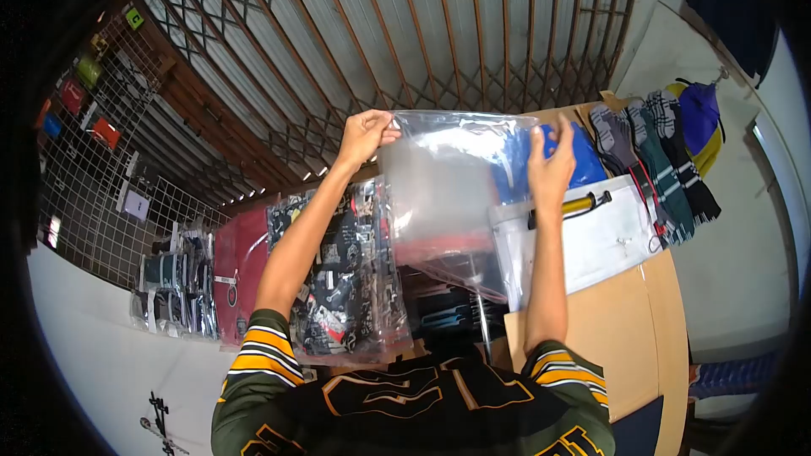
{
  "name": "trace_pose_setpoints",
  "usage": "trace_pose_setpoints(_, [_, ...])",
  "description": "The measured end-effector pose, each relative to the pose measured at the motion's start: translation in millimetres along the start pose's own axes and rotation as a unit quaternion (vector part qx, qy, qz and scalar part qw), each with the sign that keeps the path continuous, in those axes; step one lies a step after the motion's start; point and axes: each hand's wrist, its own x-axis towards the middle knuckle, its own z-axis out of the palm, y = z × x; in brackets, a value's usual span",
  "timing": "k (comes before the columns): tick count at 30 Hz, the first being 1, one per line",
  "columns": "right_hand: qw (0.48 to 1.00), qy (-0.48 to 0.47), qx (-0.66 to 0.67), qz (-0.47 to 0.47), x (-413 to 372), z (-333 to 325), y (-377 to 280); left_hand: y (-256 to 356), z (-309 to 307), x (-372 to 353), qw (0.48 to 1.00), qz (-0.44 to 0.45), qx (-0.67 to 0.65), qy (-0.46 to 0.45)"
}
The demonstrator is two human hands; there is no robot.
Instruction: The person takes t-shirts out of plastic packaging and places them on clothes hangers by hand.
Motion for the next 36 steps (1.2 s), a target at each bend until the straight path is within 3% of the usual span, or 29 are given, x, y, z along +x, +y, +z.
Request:
trace_pose_setpoints(5, [0.990,-0.112,-0.052,-0.063,-93,58,31,-48,-16,70,0.996,-0.064,0.022,0.053])
trace_pose_setpoints(7, [0.979,-0.186,-0.009,-0.087,-138,79,57,-69,-22,89,0.991,-0.093,0.050,0.088])
trace_pose_setpoints(9, [0.961,-0.266,-0.055,-0.043,-176,91,69,-88,-28,103,0.989,-0.099,0.062,0.093])
trace_pose_setpoints(13, [0.946,-0.325,-0.011,0.011,-210,104,82,-133,-40,124,0.982,-0.115,0.089,0.119])
trace_pose_setpoints(16, [0.935,-0.351,0.032,0.041,-218,113,92,-155,-35,111,0.896,0.010,0.385,0.221])
trace_pose_setpoints(18, [0.940,-0.334,0.043,0.051,-214,113,94,-143,-16,81,0.920,0.062,0.372,0.112])
trace_pose_setpoints(19, [0.945,-0.317,0.052,0.058,-212,114,95,-134,-2,58,0.895,0.125,0.424,0.060])
trace_pose_setpoints(20, [0.944,-0.318,0.053,0.061,-210,116,98,-119,13,29,0.897,0.123,0.424,-0.033])
trace_pose_setpoints(22, [0.957,-0.279,0.060,0.061,-209,119,105,-124,33,-27,0.866,0.104,0.447,-0.199])
trace_pose_setpoints(23, [0.955,-0.282,0.060,0.062,-207,119,105,-120,42,-57,0.827,0.048,0.487,-0.277])
trace_pose_setpoints(24, [0.948,-0.282,0.080,0.122,-202,118,103,-113,52,-84,0.779,-0.009,0.520,-0.351])
trace_pose_setpoints(25, [0.937,-0.281,0.100,0.180,-195,117,97,-98,62,-103,0.739,-0.073,0.544,-0.391])
trace_pose_setpoints(26, [0.895,-0.339,0.047,0.288,-179,109,78,-89,70,-118,0.693,-0.136,0.564,-0.428])
trace_pose_setpoints(27, [0.893,-0.344,0.047,0.286,-179,111,77,-96,74,-126,0.695,-0.140,0.563,-0.424])
trace_pose_setpoints(29, [0.933,-0.258,0.126,0.216,-180,111,75,-128,74,-136,0.567,-0.202,0.668,-0.437])
trace_pose_setpoints(30, [0.933,-0.259,0.126,0.215,-180,111,75,-157,63,-142,0.617,-0.215,0.640,-0.404])
trace_pose_setpoints(31, [0.954,-0.238,0.102,0.153,-181,109,76,-154,65,-132,0.616,-0.214,0.640,-0.405])
trace_pose_setpoints(32, [0.969,-0.216,0.076,0.090,-183,108,77,-152,68,-114,0.494,-0.230,0.624,-0.560])
trace_pose_setpoints(33, [0.970,-0.214,0.074,0.091,-186,105,78,-149,71,-106,0.352,-0.236,0.584,-0.692])
trace_pose_setpoints(34, [0.978,-0.197,0.045,0.057,-189,103,78,-164,62,-129,0.509,-0.241,0.643,-0.519])
trace_pose_setpoints(35, [0.983,-0.180,0.015,0.022,-191,101,80,-181,61,-143,0.510,-0.239,0.642,-0.520])
trace_pose_setpoints(36, [0.983,-0.180,0.015,0.020,-193,101,82,-182,65,-153,0.554,-0.179,0.666,-0.466])
